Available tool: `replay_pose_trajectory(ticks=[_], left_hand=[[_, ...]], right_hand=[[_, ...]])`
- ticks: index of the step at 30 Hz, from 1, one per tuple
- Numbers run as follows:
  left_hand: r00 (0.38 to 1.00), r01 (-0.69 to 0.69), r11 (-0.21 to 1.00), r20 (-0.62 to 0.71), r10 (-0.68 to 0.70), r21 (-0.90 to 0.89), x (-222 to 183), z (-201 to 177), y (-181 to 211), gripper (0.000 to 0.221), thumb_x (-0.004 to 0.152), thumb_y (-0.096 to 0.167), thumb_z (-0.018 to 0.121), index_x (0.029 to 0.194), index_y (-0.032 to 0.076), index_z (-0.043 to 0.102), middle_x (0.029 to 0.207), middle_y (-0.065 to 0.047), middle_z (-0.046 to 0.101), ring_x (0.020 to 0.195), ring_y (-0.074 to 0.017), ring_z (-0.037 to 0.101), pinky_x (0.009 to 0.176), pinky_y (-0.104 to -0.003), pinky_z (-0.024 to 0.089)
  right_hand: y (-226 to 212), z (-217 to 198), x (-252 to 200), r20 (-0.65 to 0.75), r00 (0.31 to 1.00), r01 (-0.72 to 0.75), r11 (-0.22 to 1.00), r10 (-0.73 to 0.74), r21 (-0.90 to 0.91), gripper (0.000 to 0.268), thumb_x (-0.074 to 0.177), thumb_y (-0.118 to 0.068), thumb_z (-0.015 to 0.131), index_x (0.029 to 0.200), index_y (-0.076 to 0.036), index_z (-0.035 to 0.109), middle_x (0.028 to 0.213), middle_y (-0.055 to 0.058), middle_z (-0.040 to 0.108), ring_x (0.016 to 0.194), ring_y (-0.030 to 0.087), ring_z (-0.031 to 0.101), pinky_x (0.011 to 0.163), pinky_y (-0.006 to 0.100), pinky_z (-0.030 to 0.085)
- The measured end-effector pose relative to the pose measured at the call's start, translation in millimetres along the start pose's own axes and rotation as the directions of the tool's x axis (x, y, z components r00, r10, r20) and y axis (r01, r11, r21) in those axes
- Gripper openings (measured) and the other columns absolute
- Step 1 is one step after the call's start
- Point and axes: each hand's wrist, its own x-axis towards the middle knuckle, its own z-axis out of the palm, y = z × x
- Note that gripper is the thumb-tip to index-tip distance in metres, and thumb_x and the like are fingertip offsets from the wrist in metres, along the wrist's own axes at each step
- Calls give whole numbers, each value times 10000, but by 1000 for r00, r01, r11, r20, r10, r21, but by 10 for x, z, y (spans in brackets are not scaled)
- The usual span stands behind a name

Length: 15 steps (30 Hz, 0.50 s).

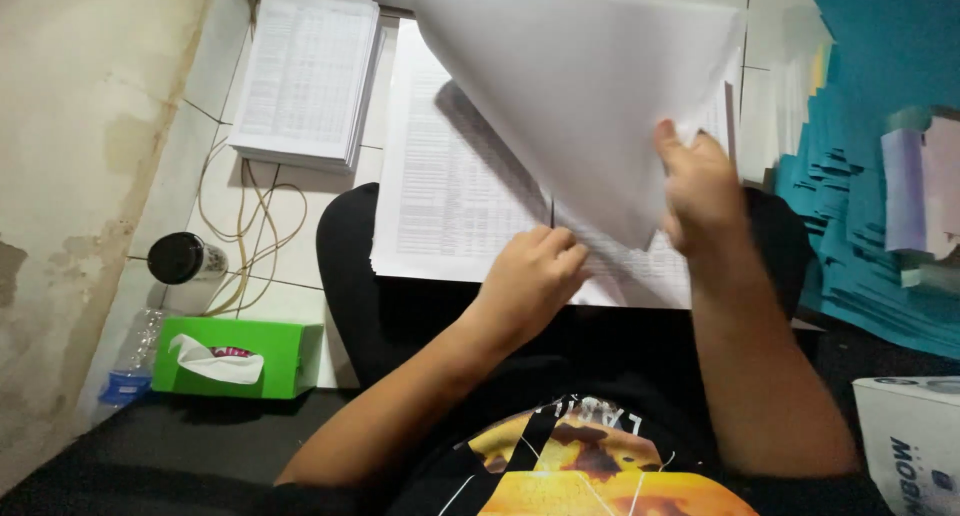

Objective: The person organizes sheets of paper by flipping through them with both hands, then aligning them on a surface, and finally placing them onto a stack on the floor.

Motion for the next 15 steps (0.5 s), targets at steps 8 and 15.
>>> replay_pose_trajectory(ticks=[8, 15], left_hand=[[804, -19, 1000, 594, 8, 12, 136, 219, 163, 501, 718, 496, 908, 932, 96, 695, 977, -74, 636, 808, -268, 613, 611, -418, 515], [836, 23, 1000, 549, -16, -7, 275, -19, 187, 360, 680, 368, 896, 900, 116, 760, 799, -59, 699, 770, -266, 690, 643, -375, 536]], right_hand=[[-393, -889, -793, 150, 557, 697, 361, -817, -619, 317, 1180, 18, 496, 1328, 289, 565, 1187, 459, 659, 1075, 645, 680, 935, 597, 571], [560, -487, -795, 599, 545, 827, 255, -587, -502, 442, 988, -8, 454, 1406, -28, 596, 1361, 184, 666, 1256, 354, 634, 997, 437, 549]])
